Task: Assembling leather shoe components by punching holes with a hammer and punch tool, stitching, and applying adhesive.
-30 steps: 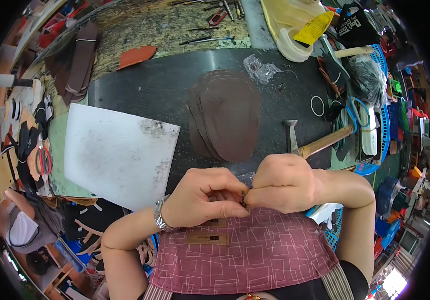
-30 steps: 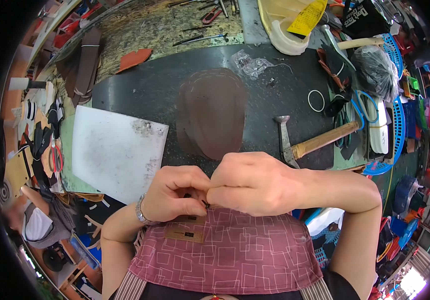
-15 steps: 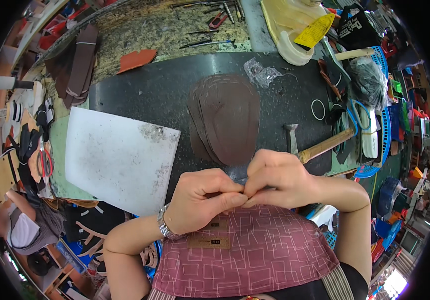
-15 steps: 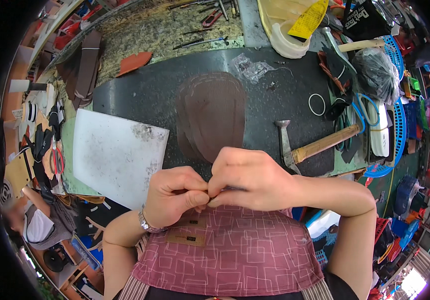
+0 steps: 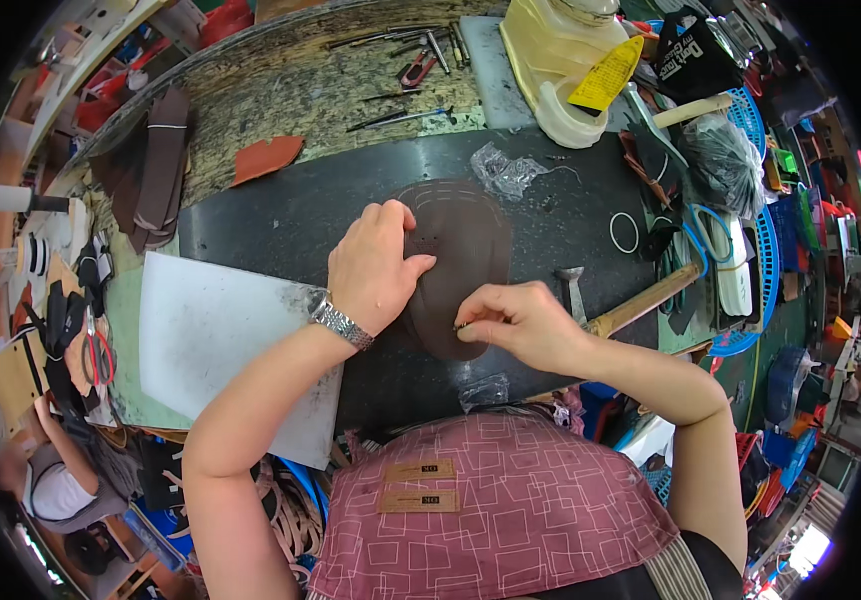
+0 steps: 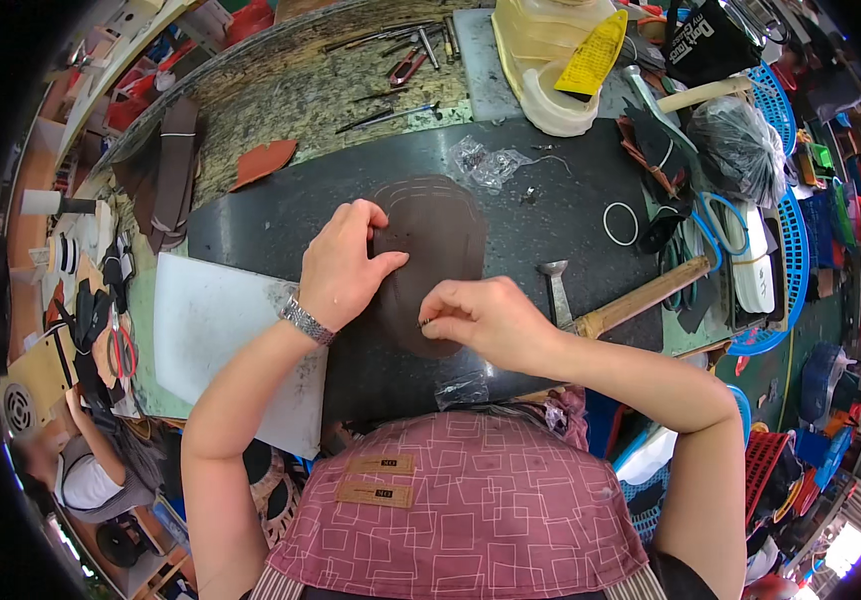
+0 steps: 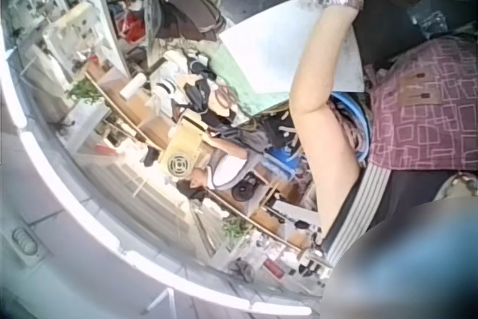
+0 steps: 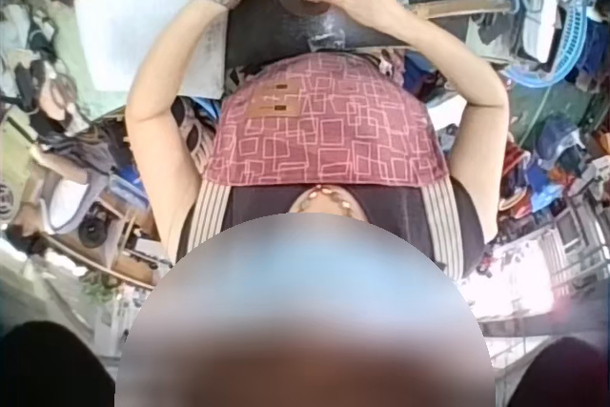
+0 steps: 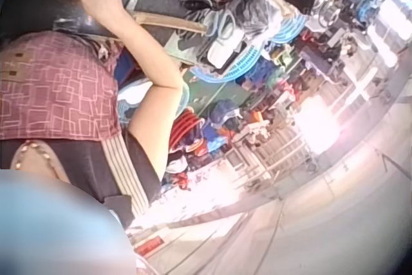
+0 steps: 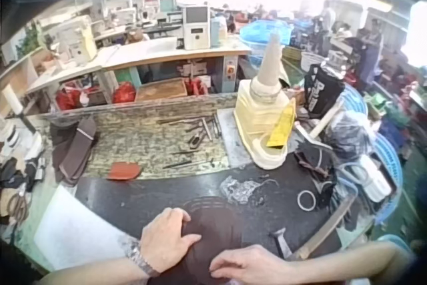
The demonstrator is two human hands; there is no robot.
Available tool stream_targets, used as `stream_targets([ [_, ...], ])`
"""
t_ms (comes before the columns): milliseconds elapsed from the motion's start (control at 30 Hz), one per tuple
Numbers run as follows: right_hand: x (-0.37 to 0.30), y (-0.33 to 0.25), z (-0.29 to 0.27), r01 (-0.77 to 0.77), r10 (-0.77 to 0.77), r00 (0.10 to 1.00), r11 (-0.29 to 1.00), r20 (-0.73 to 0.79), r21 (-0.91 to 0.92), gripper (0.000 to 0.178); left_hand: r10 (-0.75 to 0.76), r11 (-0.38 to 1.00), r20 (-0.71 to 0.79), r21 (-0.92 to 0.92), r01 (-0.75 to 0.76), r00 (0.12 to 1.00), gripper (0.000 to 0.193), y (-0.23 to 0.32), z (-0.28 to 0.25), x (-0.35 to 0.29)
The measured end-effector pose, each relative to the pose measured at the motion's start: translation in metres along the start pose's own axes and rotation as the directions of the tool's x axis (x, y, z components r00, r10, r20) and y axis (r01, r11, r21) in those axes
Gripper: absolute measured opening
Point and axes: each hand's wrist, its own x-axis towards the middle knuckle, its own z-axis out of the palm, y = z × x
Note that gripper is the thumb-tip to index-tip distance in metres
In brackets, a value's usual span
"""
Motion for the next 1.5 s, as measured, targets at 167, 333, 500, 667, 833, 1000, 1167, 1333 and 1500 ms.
stream_targets([
  [167, 0.009, -0.012, -0.021, 0.243, -0.286, 0.942, 0.943, -0.176, -0.229, 0.014, -0.165, 0.897, 0.15, -0.388, 0.212, 0.975, 0.037, 0.017, -0.01, -0.003],
  [333, 0.002, -0.023, -0.029, 0.509, -0.579, 0.796, 0.798, -0.177, -0.324, 0.021, -0.042, 0.45, 0.474, -0.777, 0.44, 0.879, 0.025, 0.028, -0.04, -0.024],
  [500, -0.006, -0.027, -0.025, 0.504, -0.562, 0.81, 0.814, -0.169, -0.29, 0.022, 0.038, 0.304, 0.433, -0.864, 0.402, 0.901, 0.022, 0.04, -0.054, -0.036],
  [667, -0.007, -0.03, -0.022, 0.503, -0.528, 0.831, 0.848, -0.179, -0.168, 0.022, 0.022, 0.551, 0.345, -0.787, 0.277, 0.938, 0.019, 0.045, -0.055, -0.039],
  [833, -0.01, -0.032, -0.02, 0.464, -0.471, 0.863, 0.882, -0.181, -0.081, 0.021, 0.033, 0.583, 0.344, -0.769, 0.261, 0.939, 0.018, 0.046, -0.057, -0.043],
  [1000, -0.012, -0.035, -0.017, 0.419, -0.419, 0.891, 0.907, -0.173, -0.037, 0.02, -0.023, 0.529, 0.429, -0.761, 0.375, 0.903, 0.019, 0.048, -0.056, -0.043],
  [1167, -0.013, -0.035, -0.015, 0.39, -0.389, 0.9, 0.92, -0.198, -0.037, 0.019, -0.008, 0.488, 0.394, -0.801, 0.348, 0.919, 0.02, 0.048, -0.052, -0.046],
  [1333, -0.014, -0.035, -0.008, 0.336, -0.313, 0.914, 0.941, -0.259, 0.05, 0.017, 0.001, 0.541, 0.377, -0.779, 0.316, 0.926, 0.02, 0.047, -0.051, -0.048],
  [1500, -0.014, -0.039, -0.006, 0.274, -0.297, 0.926, 0.954, -0.234, -0.124, 0.024, 0.025, 0.643, 0.249, -0.745, 0.175, 0.968, 0.018, 0.05, -0.05, -0.049],
])
